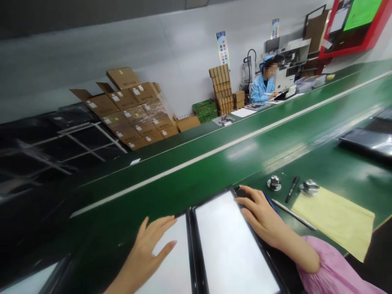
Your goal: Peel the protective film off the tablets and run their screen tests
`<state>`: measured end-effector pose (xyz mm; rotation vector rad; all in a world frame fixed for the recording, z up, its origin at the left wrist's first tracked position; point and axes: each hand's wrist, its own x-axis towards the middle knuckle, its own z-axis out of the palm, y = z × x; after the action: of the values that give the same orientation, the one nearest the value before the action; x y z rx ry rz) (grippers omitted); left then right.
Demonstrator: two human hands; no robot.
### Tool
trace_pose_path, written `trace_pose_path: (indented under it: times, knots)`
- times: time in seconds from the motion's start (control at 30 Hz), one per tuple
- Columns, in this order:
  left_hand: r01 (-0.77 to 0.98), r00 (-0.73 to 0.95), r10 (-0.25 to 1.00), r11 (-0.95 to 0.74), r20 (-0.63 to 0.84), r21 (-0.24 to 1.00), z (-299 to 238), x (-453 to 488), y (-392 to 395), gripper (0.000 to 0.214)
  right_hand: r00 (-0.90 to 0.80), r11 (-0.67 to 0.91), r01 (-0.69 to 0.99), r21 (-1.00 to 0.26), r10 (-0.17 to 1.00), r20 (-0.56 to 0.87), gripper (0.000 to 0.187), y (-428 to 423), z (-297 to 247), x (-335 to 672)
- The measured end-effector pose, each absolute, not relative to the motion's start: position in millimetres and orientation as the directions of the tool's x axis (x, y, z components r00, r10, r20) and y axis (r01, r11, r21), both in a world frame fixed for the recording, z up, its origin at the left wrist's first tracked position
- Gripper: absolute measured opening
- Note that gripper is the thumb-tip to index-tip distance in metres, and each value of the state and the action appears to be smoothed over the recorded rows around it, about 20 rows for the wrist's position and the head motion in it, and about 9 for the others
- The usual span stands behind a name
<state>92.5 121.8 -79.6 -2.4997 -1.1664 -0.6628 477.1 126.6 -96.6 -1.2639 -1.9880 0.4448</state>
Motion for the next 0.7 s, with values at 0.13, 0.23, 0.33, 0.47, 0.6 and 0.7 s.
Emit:
trace_pose_path:
  times: [0.13, 0.23, 0.33, 0.47, 0.6, 0.7]
  knots:
    - [0.77, 0.569, 0.615, -0.632, 0.545, -0.091, -86.2, 89.7, 112.4, 0.033, -0.255, 0.47, 0.672, -0.572, 0.873, 0.416, 0.056, 124.0, -99.7, 480.2]
    - [0.785, 0.542, 0.637, -0.616, 0.547, -0.061, -85.6, 86.6, 110.7, 0.032, -0.315, 0.5, 0.699, -0.511, 0.857, 0.408, 0.054, 125.0, -97.0, 480.7]
    - [0.781, 0.547, 0.639, -0.622, 0.541, -0.057, -85.6, 88.0, 111.8, 0.03, -0.361, 0.543, 0.712, -0.445, 0.827, 0.431, 0.054, 124.4, -93.3, 479.7]
    - [0.767, 0.573, 0.618, -0.635, 0.538, -0.087, -85.1, 94.1, 107.0, 0.027, -0.395, 0.567, 0.733, -0.377, 0.805, 0.442, 0.05, 123.1, -99.8, 482.6]
    - [0.739, 0.593, 0.617, -0.672, 0.518, -0.046, -84.5, 101.0, 101.5, 0.025, -0.371, 0.594, 0.746, -0.301, 0.746, 0.552, 0.048, 128.5, -122.9, 488.2]
    - [0.723, 0.606, 0.643, -0.691, 0.468, 0.013, -82.2, 102.8, 104.9, 0.033, -0.328, 0.605, 0.738, -0.298, 0.708, 0.625, 0.05, 134.3, -130.0, 489.4]
